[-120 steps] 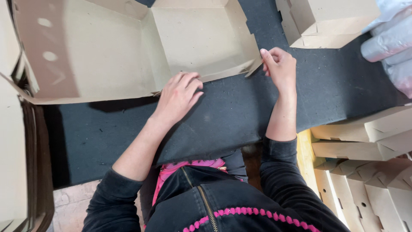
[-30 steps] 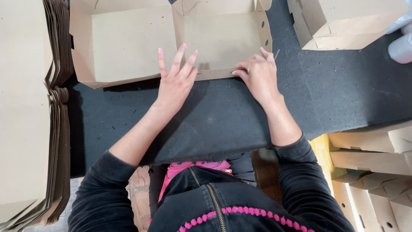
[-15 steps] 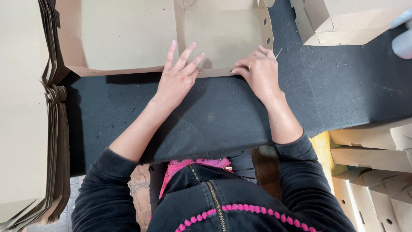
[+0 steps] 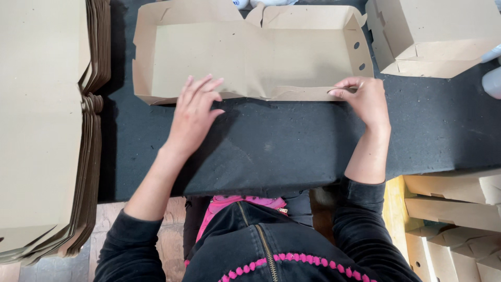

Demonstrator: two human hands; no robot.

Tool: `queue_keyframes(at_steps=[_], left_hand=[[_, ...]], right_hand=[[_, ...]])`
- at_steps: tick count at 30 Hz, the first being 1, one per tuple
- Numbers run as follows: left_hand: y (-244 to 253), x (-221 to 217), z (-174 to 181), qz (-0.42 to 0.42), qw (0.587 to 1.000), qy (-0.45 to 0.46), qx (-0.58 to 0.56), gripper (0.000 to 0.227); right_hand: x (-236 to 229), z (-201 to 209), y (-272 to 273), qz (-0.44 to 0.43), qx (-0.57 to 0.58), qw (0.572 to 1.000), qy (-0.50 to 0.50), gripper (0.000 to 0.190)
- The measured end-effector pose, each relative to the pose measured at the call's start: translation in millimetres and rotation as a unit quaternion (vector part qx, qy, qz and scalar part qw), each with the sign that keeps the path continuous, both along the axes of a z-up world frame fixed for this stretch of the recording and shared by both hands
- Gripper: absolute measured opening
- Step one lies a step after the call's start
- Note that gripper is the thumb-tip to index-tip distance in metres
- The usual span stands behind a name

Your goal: The person assembles cardboard boxes by folding the sides and tucking in the tabs by hand, then stacks the completed boxes on the table.

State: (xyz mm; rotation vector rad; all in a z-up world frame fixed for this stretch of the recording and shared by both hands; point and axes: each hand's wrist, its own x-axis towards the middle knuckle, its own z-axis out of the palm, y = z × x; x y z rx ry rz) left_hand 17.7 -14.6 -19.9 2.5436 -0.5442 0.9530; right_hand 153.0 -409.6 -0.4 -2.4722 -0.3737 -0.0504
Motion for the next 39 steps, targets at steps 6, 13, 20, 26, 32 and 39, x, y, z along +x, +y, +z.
queue_keyframes(at_steps=[6, 13, 20, 26, 32, 39], left_hand=[[122, -24, 1, 0.071, 0.969, -0.069, -0.226, 0.010], [124, -24, -10, 0.072, 0.950, -0.074, -0.294, 0.006], [142, -26, -26, 0.086, 0.985, 0.042, -0.144, 0.016], [137, -23, -24, 0.123, 0.985, 0.056, -0.112, 0.016], [132, -20, -26, 0.136, 0.987, 0.049, -0.072, 0.013], [142, -39, -8, 0.173, 0.943, 0.081, -0.271, 0.026]], right_hand=[[-15, 25, 64, 0.137, 0.114, 0.975, -0.134, 0.016], [-45, 31, 187, 0.349, 0.048, 0.930, -0.105, 0.033], [-50, 17, 244, 0.371, 0.039, 0.928, -0.019, 0.034], [-50, 13, 252, 0.381, 0.057, 0.923, 0.013, 0.045], [-43, -2, 249, 0.404, 0.060, 0.912, -0.026, 0.051], [-38, -5, 243, 0.375, 0.082, 0.923, -0.011, 0.044]])
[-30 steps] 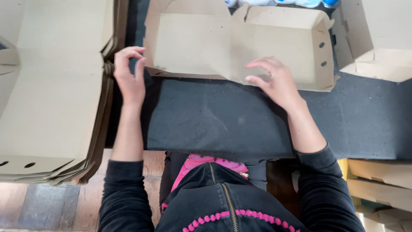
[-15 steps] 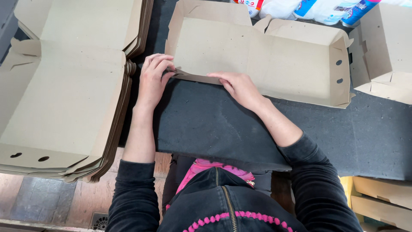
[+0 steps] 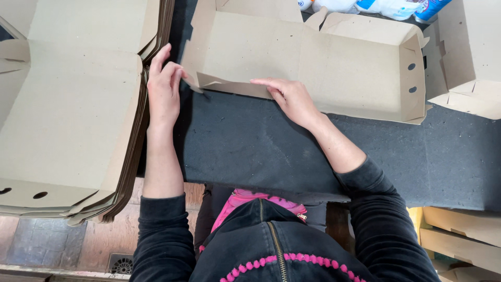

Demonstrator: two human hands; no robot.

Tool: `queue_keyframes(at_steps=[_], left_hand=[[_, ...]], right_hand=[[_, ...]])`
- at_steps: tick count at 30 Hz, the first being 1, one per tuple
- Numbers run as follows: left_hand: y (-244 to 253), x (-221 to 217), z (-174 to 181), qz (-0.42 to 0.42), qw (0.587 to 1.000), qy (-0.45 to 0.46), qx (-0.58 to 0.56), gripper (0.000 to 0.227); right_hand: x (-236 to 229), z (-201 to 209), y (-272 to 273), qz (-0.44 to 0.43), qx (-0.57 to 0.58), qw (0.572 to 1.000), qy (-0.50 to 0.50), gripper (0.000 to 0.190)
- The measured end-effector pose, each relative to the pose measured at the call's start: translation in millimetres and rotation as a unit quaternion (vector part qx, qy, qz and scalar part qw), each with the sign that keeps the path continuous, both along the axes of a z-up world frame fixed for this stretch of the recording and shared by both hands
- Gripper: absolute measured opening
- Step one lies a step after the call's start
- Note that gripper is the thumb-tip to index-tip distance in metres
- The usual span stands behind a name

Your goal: The person assembles cardboard boxes by folding the sides and tucking in the tabs by hand, then stacks the completed boxes on the table.

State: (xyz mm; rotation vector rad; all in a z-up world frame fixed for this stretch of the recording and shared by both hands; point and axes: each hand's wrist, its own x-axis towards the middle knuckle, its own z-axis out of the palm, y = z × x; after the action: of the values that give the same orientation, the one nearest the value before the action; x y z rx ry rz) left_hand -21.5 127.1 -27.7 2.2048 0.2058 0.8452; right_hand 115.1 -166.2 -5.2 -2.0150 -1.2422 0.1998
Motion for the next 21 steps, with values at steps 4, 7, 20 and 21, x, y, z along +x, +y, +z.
queue_keyframes(at_steps=[4, 7, 20, 21], left_hand=[[2, 8, -23, 0.000, 0.998, 0.038, -0.045, 0.049], [8, 6, -33, 0.008, 0.997, 0.059, -0.050, 0.035], [-2, 5, -13, 0.013, 0.986, 0.136, -0.096, 0.023], [-2, 4, -12, 0.003, 0.988, 0.122, -0.093, 0.023]], right_hand=[[-15, 12, -7, -0.001, -0.050, 0.999, -0.021, 0.038], [-37, 13, -11, 0.059, -0.182, 0.981, -0.030, 0.039], [-15, 6, -107, -0.098, -0.254, 0.941, -0.200, 0.092], [-4, -4, -125, -0.162, -0.254, 0.921, -0.248, 0.093]])
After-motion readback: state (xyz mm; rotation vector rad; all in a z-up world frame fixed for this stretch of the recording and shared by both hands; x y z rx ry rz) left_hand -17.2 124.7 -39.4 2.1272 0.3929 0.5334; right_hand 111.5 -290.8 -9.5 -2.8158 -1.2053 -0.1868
